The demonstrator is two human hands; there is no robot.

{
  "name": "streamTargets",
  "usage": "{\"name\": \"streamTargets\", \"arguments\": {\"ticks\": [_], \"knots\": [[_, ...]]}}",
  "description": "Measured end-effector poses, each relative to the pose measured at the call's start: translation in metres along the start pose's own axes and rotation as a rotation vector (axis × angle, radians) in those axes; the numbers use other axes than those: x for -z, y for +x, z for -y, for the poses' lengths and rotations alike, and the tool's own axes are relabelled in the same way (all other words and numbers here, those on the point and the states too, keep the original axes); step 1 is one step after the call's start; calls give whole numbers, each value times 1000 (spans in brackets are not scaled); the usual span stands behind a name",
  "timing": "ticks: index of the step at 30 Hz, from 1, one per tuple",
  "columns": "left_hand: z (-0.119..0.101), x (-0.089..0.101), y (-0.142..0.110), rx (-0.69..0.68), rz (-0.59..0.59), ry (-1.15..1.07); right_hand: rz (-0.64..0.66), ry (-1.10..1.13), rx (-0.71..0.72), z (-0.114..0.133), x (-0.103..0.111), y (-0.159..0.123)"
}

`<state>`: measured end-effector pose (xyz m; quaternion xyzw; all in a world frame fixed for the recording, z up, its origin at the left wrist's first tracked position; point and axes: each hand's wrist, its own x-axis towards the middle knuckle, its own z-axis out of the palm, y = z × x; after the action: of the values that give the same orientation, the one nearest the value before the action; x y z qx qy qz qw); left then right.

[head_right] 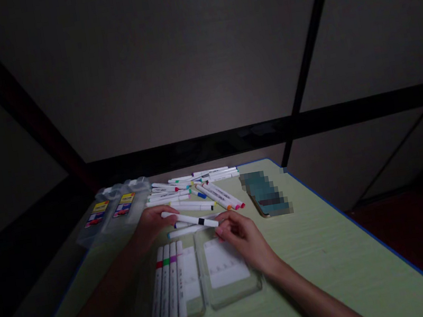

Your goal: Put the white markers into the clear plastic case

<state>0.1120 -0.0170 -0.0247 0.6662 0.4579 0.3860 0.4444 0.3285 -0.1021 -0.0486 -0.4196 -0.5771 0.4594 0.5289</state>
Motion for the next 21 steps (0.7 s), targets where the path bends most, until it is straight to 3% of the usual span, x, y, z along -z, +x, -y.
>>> {"name": "streamTargets", "arguments": {"ticks": [8,17,21], "knots": [[-3,-3,-2,-16,6,67,-90,265,-187,9,1,4],[-26,-13,-12,-53,29,81,-146,433,-244,12,3,3],[-35,-18,-16,-23,142,14,-162,506,-230,13,5,5]]}}
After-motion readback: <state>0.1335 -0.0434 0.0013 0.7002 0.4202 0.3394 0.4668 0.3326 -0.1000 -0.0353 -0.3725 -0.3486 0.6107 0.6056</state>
